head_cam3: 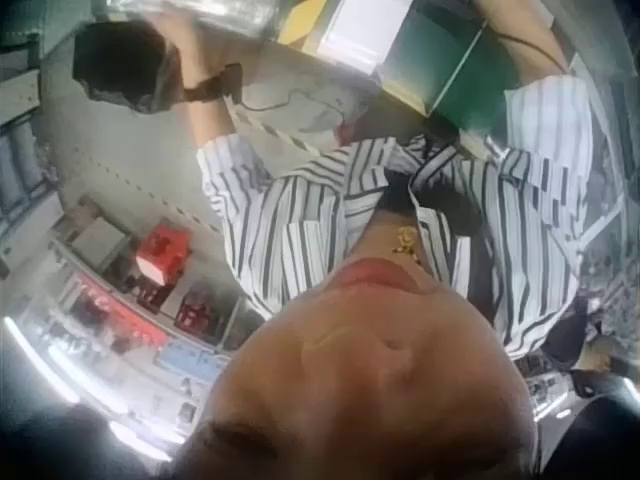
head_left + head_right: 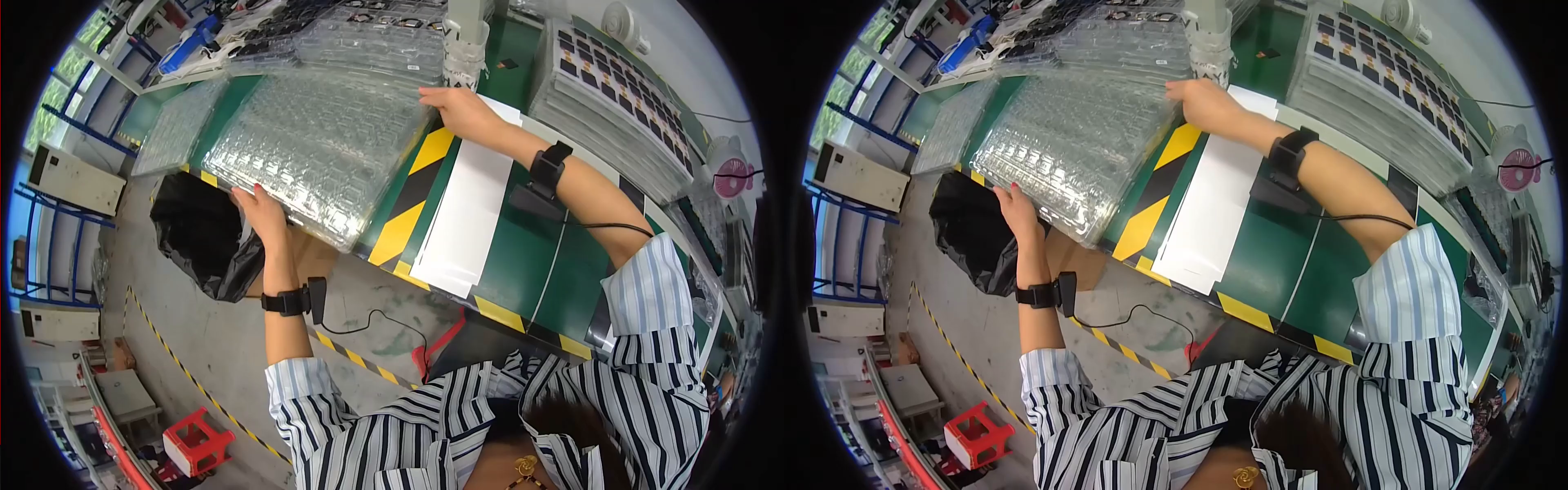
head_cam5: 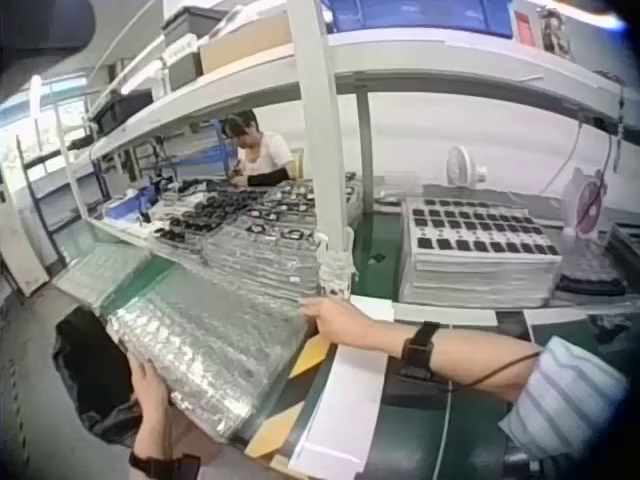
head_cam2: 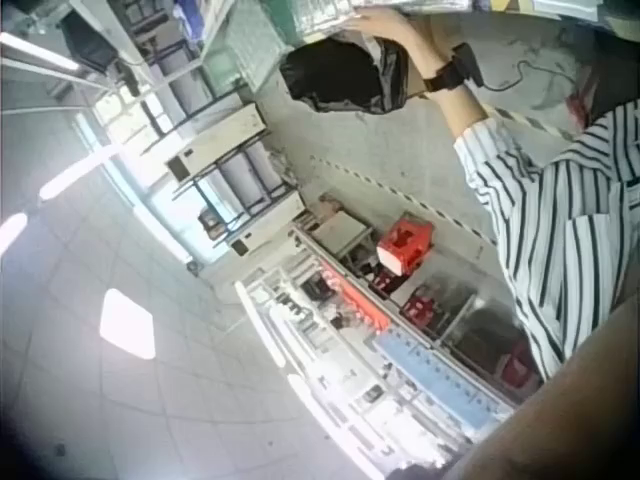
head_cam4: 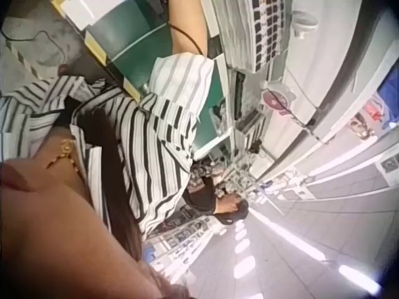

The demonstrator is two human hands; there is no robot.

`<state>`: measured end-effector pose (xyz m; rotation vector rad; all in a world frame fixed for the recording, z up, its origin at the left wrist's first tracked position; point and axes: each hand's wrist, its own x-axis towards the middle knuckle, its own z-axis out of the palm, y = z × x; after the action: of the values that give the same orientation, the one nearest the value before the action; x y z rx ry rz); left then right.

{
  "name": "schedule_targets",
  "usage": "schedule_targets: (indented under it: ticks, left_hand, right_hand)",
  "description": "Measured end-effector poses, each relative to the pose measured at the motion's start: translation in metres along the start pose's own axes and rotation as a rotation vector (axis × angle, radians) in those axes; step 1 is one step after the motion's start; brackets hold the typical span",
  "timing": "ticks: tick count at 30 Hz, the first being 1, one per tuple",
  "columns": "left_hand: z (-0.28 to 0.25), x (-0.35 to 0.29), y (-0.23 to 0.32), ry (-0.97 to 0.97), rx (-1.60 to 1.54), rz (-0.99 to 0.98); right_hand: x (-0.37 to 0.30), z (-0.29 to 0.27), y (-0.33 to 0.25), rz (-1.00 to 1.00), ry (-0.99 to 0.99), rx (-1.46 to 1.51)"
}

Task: Manually assemble small electronic components at a production station.

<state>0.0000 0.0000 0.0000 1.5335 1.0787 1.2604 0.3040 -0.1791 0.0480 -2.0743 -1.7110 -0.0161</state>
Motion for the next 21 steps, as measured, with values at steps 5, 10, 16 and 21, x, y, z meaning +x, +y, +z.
schedule_targets:
  ticks: [5,10,16,21]
  left_hand:
    - [-0.017,0.002,0.000,0.139,0.081,0.134]
    - [0.002,-0.130,0.086,0.109,0.042,0.576]
    - [0.059,-0.197,0.107,-0.910,0.116,0.837]
    - [0.072,-0.194,0.091,-0.949,0.228,0.633]
  right_hand:
    - [-0.018,-0.018,-0.014,-0.071,0.202,0.086]
    - [-0.043,-0.129,0.015,0.060,0.085,-0.712]
    - [0.046,-0.179,0.119,0.096,-0.324,-0.752]
    - [0.084,-0.140,0.152,0.152,-0.419,-0.679]
